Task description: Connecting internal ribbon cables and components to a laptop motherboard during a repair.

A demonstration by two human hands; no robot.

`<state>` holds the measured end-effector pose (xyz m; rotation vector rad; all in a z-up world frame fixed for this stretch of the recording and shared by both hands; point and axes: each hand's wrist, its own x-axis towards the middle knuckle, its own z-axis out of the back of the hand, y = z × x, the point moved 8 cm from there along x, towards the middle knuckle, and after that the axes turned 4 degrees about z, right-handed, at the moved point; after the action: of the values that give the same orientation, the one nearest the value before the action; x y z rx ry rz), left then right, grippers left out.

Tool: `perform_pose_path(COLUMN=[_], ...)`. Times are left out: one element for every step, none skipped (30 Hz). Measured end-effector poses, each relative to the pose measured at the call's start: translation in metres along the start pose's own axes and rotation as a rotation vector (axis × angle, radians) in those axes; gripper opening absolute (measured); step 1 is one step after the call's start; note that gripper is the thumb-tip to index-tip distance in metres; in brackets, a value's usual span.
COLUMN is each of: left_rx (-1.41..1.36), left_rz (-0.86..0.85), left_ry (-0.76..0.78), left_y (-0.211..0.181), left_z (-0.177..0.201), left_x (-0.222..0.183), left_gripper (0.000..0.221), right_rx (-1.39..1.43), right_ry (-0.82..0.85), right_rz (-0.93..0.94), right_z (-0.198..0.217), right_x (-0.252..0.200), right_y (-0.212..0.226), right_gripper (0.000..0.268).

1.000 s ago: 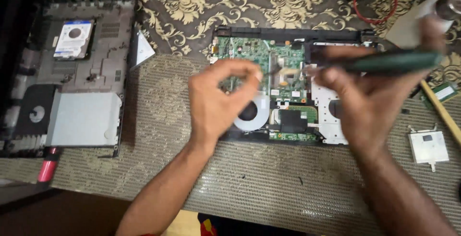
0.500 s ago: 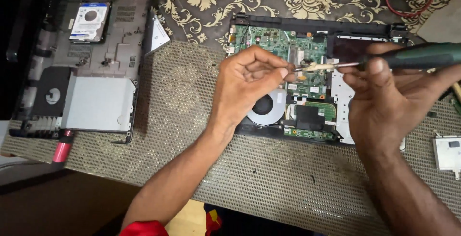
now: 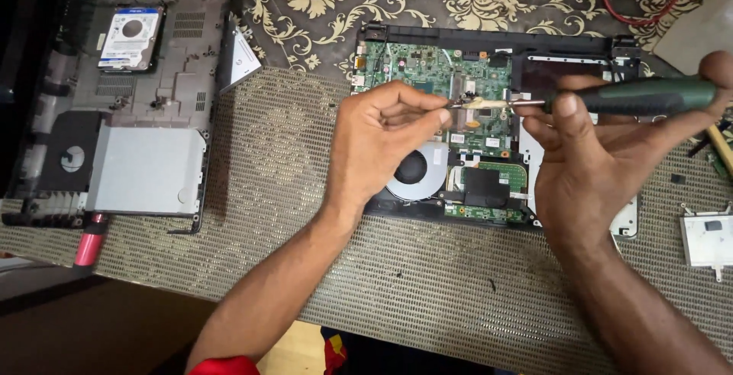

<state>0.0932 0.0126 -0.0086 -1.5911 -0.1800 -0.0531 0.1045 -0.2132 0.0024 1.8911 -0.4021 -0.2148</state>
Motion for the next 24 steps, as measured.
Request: perform_pose_path(left_rx=[0.0, 0.059, 0.112, 0.107, 0.212, 0.317, 0.312, 0.49, 0.675, 0.678, 0.737, 0.796, 0.796, 0.785, 0.774, 0.774, 0.856, 0.938, 0.941, 0.952, 0.968, 0.979, 1.029, 1.075], left_rz=[-0.003, -0.001, -0.005, -0.013, 0.005, 0.021, 0.015, 0.023, 0.027, 0.015, -0.008, -0.032, -0.039, -0.051, -0.056, -0.054, -0.138, -0.222, -0.214, -0.338, -0.464, -0.461, -0.373, -0.283], left_ry=[0.004, 0.052, 0.106, 0.116, 0.149, 0.182, 0.19, 0.179, 0.164, 0.169, 0.118, 0.067, 0.07, 0.072, 0.062, 0.053, 0.094, 0.135, 0.123, 0.184, 0.246, 0.233, 0.322, 0.411], left_y=[-0.003, -0.005, -0.007, -0.017, -0.022, -0.026, -0.027, -0.025, -0.025, -0.019, -0.014, -0.01, -0.006, -0.002, 0.002, 0.003, 0.0, -0.001, -0.006, -0.016, -0.026, -0.026, -0.015, -0.004], left_z=[0.003, 0.001, -0.003, 0.005, 0.009, 0.014, 0.028, 0.044, 0.063, 0.07, 0.081, 0.092, 0.088, 0.086, 0.084, 0.077, 0.062, 0.047, 0.039, 0.021, 0.004, 0.005, 0.0, -0.003], left_x=[0.0, 0.001, 0.003, 0.004, 0.005, 0.006, 0.0, -0.005, -0.009, -0.018, -0.029, -0.039, -0.047, -0.055, -0.066, -0.069, -0.075, -0.082, -0.081, -0.085, -0.089, -0.088, -0.086, -0.086], left_gripper=[0.014, 0.018, 0.024, 0.024, 0.041, 0.057, 0.057, 0.037, 0.019, 0.019, 0.017, 0.016, 0.016, 0.017, 0.019, 0.019, 0.023, 0.027, 0.027, 0.031, 0.036, 0.036, 0.042, 0.047], right_rx=[0.002, 0.03, 0.056, 0.055, 0.017, -0.024, -0.028, -0.103, -0.17, -0.165, -0.227, -0.289, -0.288, -0.407, -0.527, -0.525, -0.51, -0.495, -0.492, -0.504, -0.509, -0.498, -0.563, -0.629], right_ry=[-0.003, 0.075, 0.149, 0.142, 0.236, 0.323, 0.317, 0.231, 0.143, 0.137, 0.111, 0.085, 0.08, 0.092, 0.117, 0.125, 0.134, 0.142, 0.156, 0.215, 0.274, 0.288, 0.352, 0.417], right_rz=[0.003, -0.005, -0.003, 0.009, 0.175, 0.344, 0.352, 0.334, 0.316, 0.325, 0.329, 0.333, 0.338, 0.343, 0.345, 0.346, 0.359, 0.372, 0.369, 0.378, 0.389, 0.39, 0.417, 0.445], right_z=[0.005, 0.003, 0.003, 0.02, 0.03, 0.041, 0.043, 0.049, 0.054, 0.056, 0.061, 0.065, 0.07, 0.072, 0.071, 0.077, 0.083, 0.089, 0.088, 0.083, 0.077, 0.072, 0.064, 0.057], right_x=[0.004, 0.007, 0.012, 0.023, 0.032, 0.039, 0.047, 0.058, 0.068, 0.077, 0.086, 0.093, 0.097, 0.099, 0.104, 0.109, 0.113, 0.117, 0.114, 0.111, 0.107, 0.1, 0.09, 0.081], right_y=[-0.003, -0.006, -0.006, -0.015, -0.011, -0.007, 0.005, 0.015, 0.024, 0.029, 0.032, 0.035, 0.037, 0.038, 0.038, 0.03, 0.023, 0.016, 0.014, 0.012, 0.009, 0.01, 0.012, 0.014], right_gripper=[0.14, 0.12, 0.104, 0.104, 0.098, 0.104, 0.104, 0.07, 0.055, 0.055, 0.04, 0.035, 0.035, 0.043, 0.05, 0.05, 0.044, 0.039, 0.039, 0.031, 0.023, 0.023, 0.021, 0.018])
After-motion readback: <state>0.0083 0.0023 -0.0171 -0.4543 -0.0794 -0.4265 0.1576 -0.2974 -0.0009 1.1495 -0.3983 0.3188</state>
